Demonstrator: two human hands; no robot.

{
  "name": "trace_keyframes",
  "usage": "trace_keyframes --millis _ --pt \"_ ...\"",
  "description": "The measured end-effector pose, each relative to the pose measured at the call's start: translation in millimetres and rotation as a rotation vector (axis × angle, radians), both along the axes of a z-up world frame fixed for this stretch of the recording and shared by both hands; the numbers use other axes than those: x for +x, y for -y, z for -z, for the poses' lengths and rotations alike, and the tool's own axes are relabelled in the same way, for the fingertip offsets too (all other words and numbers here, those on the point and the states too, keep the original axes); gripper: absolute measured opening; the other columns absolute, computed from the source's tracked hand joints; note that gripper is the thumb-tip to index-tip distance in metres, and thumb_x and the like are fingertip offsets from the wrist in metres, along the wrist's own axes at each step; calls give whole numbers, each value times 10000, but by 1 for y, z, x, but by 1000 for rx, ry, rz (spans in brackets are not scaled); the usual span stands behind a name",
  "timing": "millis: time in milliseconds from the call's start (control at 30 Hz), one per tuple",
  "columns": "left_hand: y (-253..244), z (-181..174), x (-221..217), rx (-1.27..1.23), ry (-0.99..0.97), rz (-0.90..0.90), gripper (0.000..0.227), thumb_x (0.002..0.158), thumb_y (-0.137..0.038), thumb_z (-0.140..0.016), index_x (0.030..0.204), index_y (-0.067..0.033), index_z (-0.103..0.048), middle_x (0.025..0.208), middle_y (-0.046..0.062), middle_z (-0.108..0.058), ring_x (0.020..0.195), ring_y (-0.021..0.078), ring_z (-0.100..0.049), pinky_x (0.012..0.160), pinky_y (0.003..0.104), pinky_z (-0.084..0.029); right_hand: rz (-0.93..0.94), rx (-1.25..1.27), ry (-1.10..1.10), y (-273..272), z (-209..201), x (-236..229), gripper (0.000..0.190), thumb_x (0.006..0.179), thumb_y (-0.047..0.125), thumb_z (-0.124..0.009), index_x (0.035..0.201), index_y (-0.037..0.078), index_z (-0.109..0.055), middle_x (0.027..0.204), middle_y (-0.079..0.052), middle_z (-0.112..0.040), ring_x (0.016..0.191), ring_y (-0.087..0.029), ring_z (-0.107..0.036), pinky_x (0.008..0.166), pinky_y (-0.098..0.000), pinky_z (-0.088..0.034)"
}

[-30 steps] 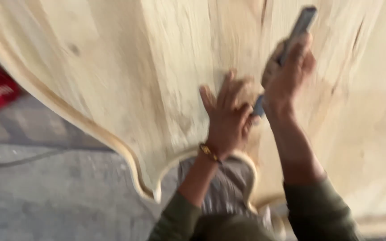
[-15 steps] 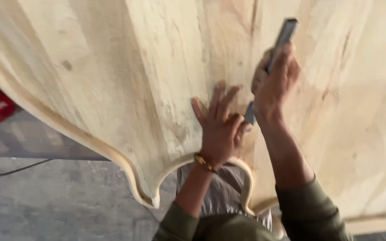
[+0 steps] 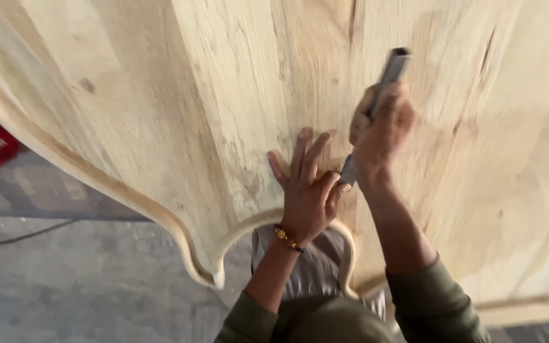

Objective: The person fills a crack and small holes in a carved wooden furniture panel by squeezing wood filler from a small bottle into the defects, then uses a flat chisel-like scraper to level and smooth the filled areas on the panel surface.

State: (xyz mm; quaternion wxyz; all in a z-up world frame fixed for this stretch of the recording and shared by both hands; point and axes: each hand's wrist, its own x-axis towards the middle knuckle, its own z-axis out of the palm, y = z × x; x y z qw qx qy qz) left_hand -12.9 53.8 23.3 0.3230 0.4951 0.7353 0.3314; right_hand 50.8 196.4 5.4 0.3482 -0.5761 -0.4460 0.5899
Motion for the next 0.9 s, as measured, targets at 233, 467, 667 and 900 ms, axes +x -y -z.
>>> trace_keyframes --millis 233,467,667,900 --pt "12 1 8 19 -37 -85 132 965 -338 -741 995 -213 -715 1627 50 -400 1580 324 -258 1223 731 135 77 19 -79 4 -9 12 537 1094 636 -444 896 152 -566 625 60 -427 451 -52 -316 402 -288 -280" --pt "65 -30 3 157 -160 -67 329 983 -288 -752 1292 -180 -731 1605 23 -473 1523 236 -417 1312 582 -88 143 -20 -627 -4 -68 91 423 1063 414 -334 1013 131 -643 535 31 -457 381 -73 -300 333 -252 -304" --pt "69 -88 7 598 -307 -116 358 967 -300 -844 1294 -245 -711 1453 -13 -566 1306 159 -542 1223 436 -334 31 -65 -473 6 -131 138 558 1183 507 -247 932 128 -572 532 34 -365 392 -51 -248 403 -255 -257" --pt "63 -128 4 706 -300 -38 341 993 -382 -876 1263 -231 -732 1319 -50 -581 1126 106 -574 1062 367 -436 68 -147 -471 35 -149 143 590 1164 574 -261 900 108 -507 540 16 -327 457 -90 -203 439 -271 -201"
